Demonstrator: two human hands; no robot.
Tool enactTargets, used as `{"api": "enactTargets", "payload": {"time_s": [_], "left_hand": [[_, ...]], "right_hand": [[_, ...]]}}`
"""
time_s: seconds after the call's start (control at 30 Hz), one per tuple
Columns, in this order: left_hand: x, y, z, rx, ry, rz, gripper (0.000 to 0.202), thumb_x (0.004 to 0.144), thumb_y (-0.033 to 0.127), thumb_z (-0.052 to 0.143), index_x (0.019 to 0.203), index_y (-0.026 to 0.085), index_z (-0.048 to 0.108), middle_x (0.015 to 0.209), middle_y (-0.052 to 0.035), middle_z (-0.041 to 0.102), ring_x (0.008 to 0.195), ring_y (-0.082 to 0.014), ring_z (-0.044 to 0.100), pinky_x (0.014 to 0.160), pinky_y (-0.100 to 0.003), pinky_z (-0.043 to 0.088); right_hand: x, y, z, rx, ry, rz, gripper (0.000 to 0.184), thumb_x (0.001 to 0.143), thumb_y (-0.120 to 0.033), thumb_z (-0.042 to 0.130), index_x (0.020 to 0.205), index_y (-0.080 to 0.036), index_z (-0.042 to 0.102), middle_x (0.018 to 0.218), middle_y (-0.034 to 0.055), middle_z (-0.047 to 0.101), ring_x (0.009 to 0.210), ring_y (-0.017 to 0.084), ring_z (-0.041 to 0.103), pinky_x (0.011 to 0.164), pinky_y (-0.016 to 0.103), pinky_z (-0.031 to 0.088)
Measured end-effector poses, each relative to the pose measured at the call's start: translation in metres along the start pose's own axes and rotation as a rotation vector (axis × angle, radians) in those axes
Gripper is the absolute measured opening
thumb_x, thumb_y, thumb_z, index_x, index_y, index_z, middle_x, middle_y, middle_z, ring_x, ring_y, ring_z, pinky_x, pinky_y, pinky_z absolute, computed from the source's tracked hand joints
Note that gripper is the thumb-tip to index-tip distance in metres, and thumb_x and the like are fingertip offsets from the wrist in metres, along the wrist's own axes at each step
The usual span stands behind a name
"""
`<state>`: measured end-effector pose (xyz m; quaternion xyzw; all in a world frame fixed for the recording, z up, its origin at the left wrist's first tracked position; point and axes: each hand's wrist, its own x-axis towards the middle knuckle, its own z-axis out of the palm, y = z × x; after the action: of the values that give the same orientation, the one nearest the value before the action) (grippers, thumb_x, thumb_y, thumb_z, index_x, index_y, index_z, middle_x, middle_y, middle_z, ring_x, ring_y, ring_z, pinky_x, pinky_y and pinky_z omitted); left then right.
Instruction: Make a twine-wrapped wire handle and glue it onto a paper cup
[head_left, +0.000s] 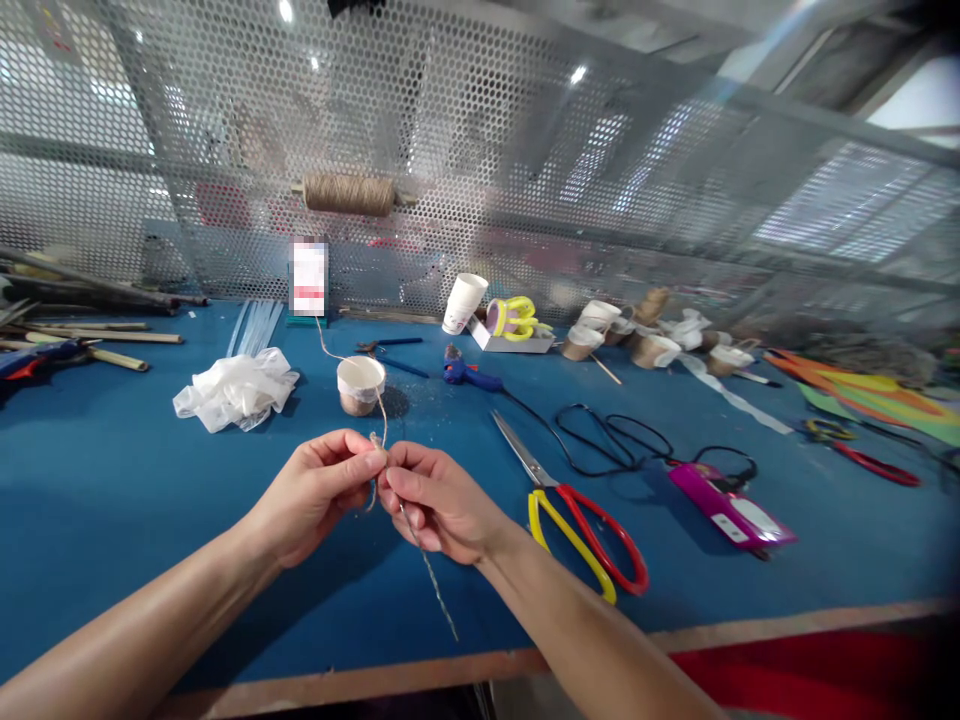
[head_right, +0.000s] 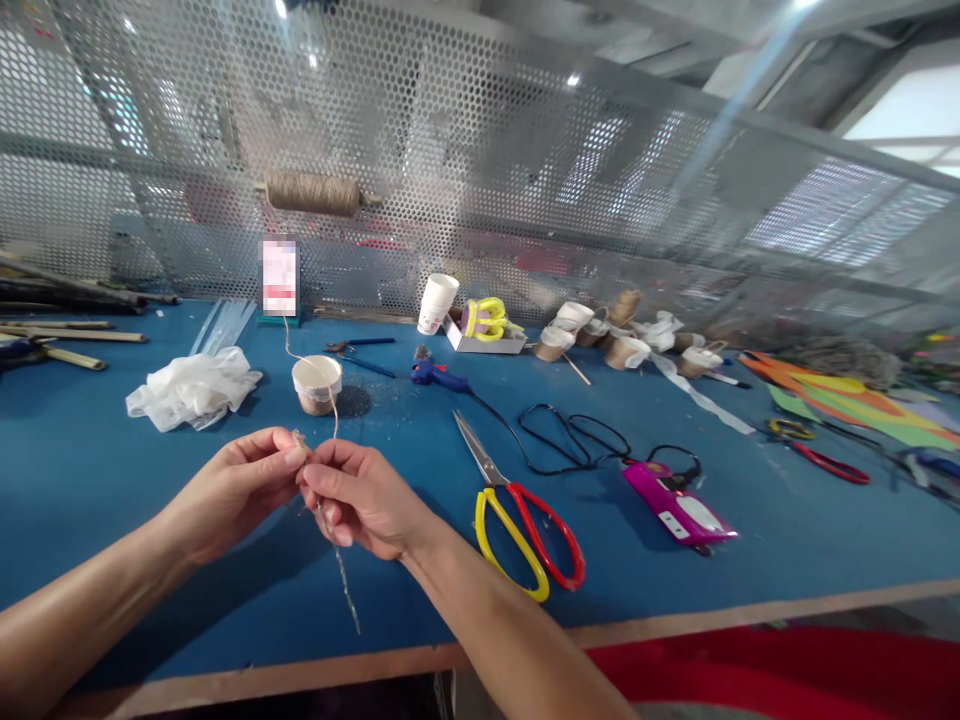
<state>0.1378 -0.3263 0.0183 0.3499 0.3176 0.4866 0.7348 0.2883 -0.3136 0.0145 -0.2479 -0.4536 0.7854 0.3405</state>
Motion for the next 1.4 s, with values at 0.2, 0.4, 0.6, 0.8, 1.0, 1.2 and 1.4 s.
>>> {"api": "enactTargets", "payload": {"time_s": [0.2,0.4,0.6,0.8,1.0,1.2,1.4], "left_hand": [[0.001,-0.005,-0.001,0.050,0.135,0.069,0.018,0.064,0.023,0.072,0.061,0.013,0.057,0.054,0.0045,0.052,0.045,-0.0023,0.040,0.045,-0.016,0.030],[0.000,-0.003,0.000,0.057,0.064,0.083,0.017,0.063,0.022,0.072,0.062,0.014,0.057,0.061,0.0024,0.058,0.051,-0.0057,0.049,0.050,-0.019,0.035],[-0.001,-0.003,-0.001,0.030,0.036,0.043,0.017,0.063,0.023,0.073,0.063,0.014,0.057,0.060,0.0025,0.057,0.051,-0.0061,0.050,0.052,-0.020,0.038],[0.000,-0.005,-0.002,0.061,0.055,0.081,0.014,0.067,0.023,0.069,0.065,0.014,0.058,0.057,0.0027,0.058,0.052,-0.0056,0.051,0.051,-0.018,0.037],[-0.002,-0.001,-0.001,0.033,-0.085,0.026,0.017,0.067,0.026,0.070,0.064,0.014,0.057,0.058,-0.0003,0.062,0.053,-0.0122,0.058,0.054,-0.024,0.042],[0.000,-0.004,-0.002,0.042,0.040,0.049,0.016,0.065,0.024,0.071,0.065,0.014,0.060,0.063,0.0012,0.059,0.052,-0.0061,0.051,0.051,-0.019,0.039],[0.000,-0.005,-0.003,0.060,0.101,0.049,0.014,0.064,0.023,0.072,0.066,0.014,0.062,0.065,0.0020,0.056,0.052,-0.0026,0.044,0.047,-0.015,0.033]], "right_hand": [[-0.003,0.004,0.008,-0.512,0.280,-0.242,0.015,0.077,-0.028,0.059,0.072,-0.015,0.052,0.046,-0.0088,0.047,0.034,0.002,0.044,0.034,0.013,0.035],[-0.004,0.000,0.005,-0.238,0.116,-0.099,0.020,0.077,-0.032,0.059,0.070,-0.015,0.052,0.053,-0.0058,0.053,0.034,0.002,0.043,0.030,0.013,0.033],[-0.002,0.002,0.001,-0.075,0.039,-0.038,0.018,0.074,-0.028,0.063,0.070,-0.015,0.052,0.055,-0.0054,0.055,0.034,0.001,0.041,0.028,0.011,0.032],[-0.001,0.005,0.001,-0.146,0.107,-0.101,0.019,0.076,-0.030,0.062,0.071,-0.014,0.053,0.055,-0.0053,0.055,0.035,0.002,0.045,0.030,0.013,0.035],[-0.002,-0.001,-0.003,0.095,-0.136,0.074,0.021,0.073,-0.031,0.066,0.071,-0.013,0.055,0.057,-0.0032,0.055,0.041,0.002,0.044,0.033,0.012,0.029],[0.000,0.003,-0.001,-0.076,0.041,-0.058,0.023,0.073,-0.033,0.065,0.068,-0.014,0.052,0.051,-0.0040,0.054,0.044,0.005,0.050,0.040,0.015,0.035],[0.000,0.004,0.000,-0.214,0.150,-0.129,0.021,0.076,-0.033,0.061,0.070,-0.016,0.051,0.050,-0.0054,0.054,0.039,0.004,0.043,0.036,0.015,0.031]]}}
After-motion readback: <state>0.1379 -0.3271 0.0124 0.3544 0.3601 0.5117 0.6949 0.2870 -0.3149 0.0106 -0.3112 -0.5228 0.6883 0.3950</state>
